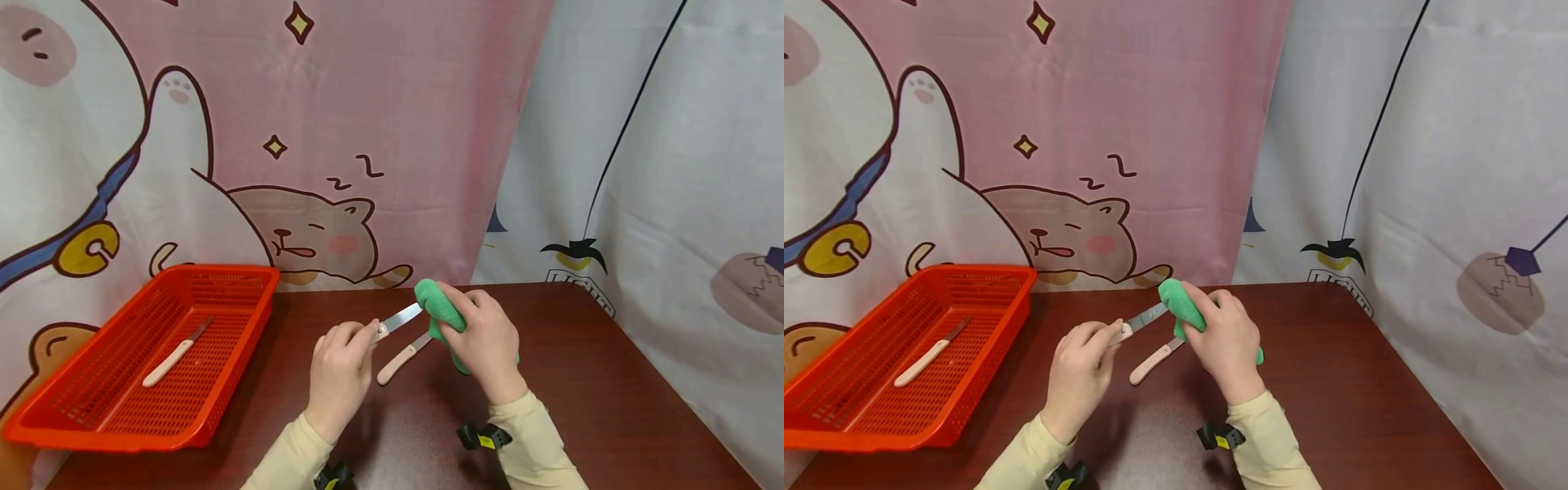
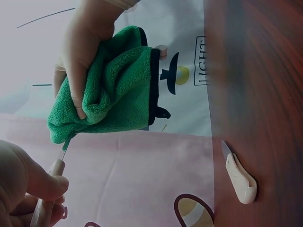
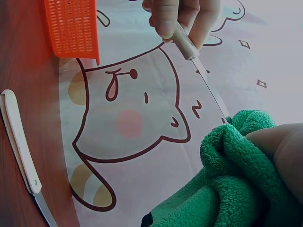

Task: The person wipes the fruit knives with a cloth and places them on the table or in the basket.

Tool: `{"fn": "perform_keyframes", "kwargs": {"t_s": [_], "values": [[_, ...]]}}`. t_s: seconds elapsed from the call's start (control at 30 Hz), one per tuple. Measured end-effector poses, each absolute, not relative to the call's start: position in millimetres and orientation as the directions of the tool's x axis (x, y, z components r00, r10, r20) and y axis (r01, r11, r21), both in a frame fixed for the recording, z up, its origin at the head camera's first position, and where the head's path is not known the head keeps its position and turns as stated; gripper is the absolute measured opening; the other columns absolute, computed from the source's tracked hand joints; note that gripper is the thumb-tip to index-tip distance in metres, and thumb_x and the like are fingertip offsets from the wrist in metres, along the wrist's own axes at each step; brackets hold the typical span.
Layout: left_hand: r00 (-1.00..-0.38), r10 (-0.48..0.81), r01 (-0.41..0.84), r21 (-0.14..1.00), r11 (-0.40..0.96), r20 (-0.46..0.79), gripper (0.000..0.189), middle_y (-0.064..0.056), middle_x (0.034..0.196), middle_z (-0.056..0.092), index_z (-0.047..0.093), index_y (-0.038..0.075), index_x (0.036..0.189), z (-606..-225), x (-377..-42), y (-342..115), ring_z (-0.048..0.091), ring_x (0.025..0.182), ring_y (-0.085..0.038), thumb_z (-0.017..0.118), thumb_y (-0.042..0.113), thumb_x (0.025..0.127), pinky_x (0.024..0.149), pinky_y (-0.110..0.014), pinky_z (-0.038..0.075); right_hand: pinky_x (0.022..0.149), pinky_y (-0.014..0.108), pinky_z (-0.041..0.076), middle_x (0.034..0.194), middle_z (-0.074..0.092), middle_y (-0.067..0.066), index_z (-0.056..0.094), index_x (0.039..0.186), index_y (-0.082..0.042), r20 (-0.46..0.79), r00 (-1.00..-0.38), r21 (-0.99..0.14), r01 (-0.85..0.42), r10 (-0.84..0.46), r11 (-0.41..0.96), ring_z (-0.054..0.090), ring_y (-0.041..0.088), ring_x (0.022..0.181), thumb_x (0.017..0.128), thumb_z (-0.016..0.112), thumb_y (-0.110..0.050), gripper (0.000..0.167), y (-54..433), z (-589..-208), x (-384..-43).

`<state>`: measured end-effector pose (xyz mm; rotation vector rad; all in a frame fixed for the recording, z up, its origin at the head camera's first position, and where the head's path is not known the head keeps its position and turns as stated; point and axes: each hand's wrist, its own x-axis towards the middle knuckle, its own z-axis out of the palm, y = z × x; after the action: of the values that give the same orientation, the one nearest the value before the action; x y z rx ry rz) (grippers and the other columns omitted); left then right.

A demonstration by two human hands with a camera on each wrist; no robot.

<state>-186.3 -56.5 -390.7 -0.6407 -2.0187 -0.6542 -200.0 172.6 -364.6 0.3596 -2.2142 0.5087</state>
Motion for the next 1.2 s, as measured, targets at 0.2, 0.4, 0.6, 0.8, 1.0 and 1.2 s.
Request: {"fn": "perform_keyframes", "kwargs": {"t_s": [0.2, 0.4, 0.6, 0.8, 1.0, 1.2], "values": [[-0.467, 0.189, 0.663, 0.2, 0.722, 0.864, 0.034, -0.007, 0.085, 0.063, 0.073, 0.008, 0.111, -390.7, -186.2, -56.6, 0.06, 0.073, -0.024, 0.081, 0.001, 0.079, 0.057, -0.038, 0.045, 0.054, 0.045, 0.05, 0.096, 0.062, 0.008, 0.067, 0.128, -0.027, 0.774, -0.629, -0.249, -0.406, -0.071, 0.879, 0.061, 0.027, 0.082, 0.074, 0.083, -0.016, 0.058, 176.0, -364.1, -200.8], [-0.461, 0.186, 0.668, 0.201, 0.717, 0.868, 0.033, -0.007, 0.086, 0.062, 0.072, 0.009, 0.111, -390.0, -187.3, -57.2, 0.06, 0.074, -0.024, 0.08, 0.001, 0.079, 0.057, -0.038, 0.045, 0.053, 0.045, 0.049, 0.095, 0.062, 0.009, 0.066, 0.129, -0.028, 0.763, -0.645, -0.272, -0.374, -0.038, 0.886, 0.061, 0.027, 0.081, 0.075, 0.082, -0.015, 0.058, 182.0, -363.1, -202.3], [-0.468, 0.179, 0.663, 0.209, 0.719, 0.865, 0.034, -0.007, 0.085, 0.062, 0.073, 0.009, 0.11, -388.2, -187.8, -57.9, 0.059, 0.074, -0.024, 0.082, 0.001, 0.078, 0.057, -0.038, 0.045, 0.054, 0.046, 0.049, 0.095, 0.063, 0.009, 0.066, 0.129, -0.028, 0.76, -0.65, -0.287, -0.352, -0.012, 0.891, 0.061, 0.027, 0.083, 0.075, 0.083, -0.018, 0.058, 186.4, -359.0, -200.7], [-0.477, 0.178, 0.655, 0.213, 0.725, 0.861, 0.034, -0.008, 0.086, 0.063, 0.073, 0.008, 0.11, -387.1, -187.6, -58.6, 0.059, 0.074, -0.025, 0.082, 0.002, 0.078, 0.057, -0.038, 0.045, 0.057, 0.046, 0.049, 0.095, 0.063, 0.009, 0.067, 0.129, -0.025, 0.786, -0.618, -0.295, -0.373, 0.001, 0.88, 0.061, 0.028, 0.083, 0.075, 0.083, -0.018, 0.057, 188.0, -351.4, -194.9], [-0.473, 0.175, 0.645, 0.204, 0.736, 0.864, 0.03, -0.009, 0.086, 0.063, 0.073, 0.008, 0.109, -388.0, -188.1, -58.9, 0.059, 0.075, -0.026, 0.08, 0.003, 0.08, 0.058, -0.04, 0.045, 0.057, 0.045, 0.048, 0.095, 0.062, 0.008, 0.066, 0.13, -0.027, 0.816, -0.578, -0.285, -0.421, -0.012, 0.861, 0.06, 0.026, 0.083, 0.076, 0.081, -0.016, 0.057, 183.7, -346.6, -189.0], [-0.474, 0.166, 0.629, 0.201, 0.751, 0.865, 0.027, -0.009, 0.087, 0.063, 0.072, 0.008, 0.109, -389.3, -188.9, -59.4, 0.06, 0.075, -0.026, 0.078, 0.005, 0.083, 0.059, -0.041, 0.046, 0.055, 0.043, 0.049, 0.094, 0.062, 0.008, 0.066, 0.13, -0.027, 0.842, -0.535, -0.232, -0.483, -0.074, 0.845, 0.06, 0.025, 0.081, 0.075, 0.081, -0.014, 0.058, 171.8, -347.8, -186.0]]}}
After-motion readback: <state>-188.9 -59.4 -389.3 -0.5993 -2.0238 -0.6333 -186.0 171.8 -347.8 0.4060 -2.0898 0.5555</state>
